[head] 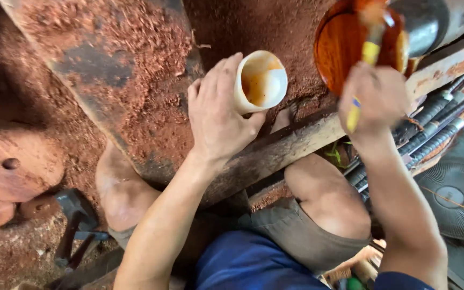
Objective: Applying a wood stain or finish to a turned wooden object using a brush.
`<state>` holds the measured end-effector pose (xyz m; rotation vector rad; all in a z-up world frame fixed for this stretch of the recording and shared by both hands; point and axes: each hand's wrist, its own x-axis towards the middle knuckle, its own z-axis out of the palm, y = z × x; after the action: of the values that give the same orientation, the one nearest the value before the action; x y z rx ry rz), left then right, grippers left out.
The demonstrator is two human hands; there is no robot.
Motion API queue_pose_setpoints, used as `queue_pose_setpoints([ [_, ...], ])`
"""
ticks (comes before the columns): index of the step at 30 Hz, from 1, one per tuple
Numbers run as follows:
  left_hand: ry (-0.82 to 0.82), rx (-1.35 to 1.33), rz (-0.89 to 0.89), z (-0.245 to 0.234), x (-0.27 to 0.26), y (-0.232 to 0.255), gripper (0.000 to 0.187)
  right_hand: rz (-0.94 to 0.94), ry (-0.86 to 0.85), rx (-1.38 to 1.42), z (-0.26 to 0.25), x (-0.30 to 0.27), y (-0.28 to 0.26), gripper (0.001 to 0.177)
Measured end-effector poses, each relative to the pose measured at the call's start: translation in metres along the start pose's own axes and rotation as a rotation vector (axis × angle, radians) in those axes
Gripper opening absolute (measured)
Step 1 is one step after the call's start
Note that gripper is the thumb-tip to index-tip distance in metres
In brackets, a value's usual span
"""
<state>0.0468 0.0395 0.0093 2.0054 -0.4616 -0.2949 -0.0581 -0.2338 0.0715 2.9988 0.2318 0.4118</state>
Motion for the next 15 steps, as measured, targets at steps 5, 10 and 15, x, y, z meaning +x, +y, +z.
queue_pose_setpoints([
  [5,-0.035,0.04,0.033,-0.01,0.001,-0.005,0.095,0.108,-0.02,-0.02,-0.047,-0.006,-0.012,0.012],
  [10,0.052,0.077,0.098,-0.008,0.001,-0.014,0.09,0.428,-0.156,0.209,-0.047,-0.018,0.037,0.014],
  [15,0.038,0.089,0.105,-0.007,0.008,-0.019,0.089,0.495,-0.247,0.27,-0.087,-0.017,0.064,0.011],
])
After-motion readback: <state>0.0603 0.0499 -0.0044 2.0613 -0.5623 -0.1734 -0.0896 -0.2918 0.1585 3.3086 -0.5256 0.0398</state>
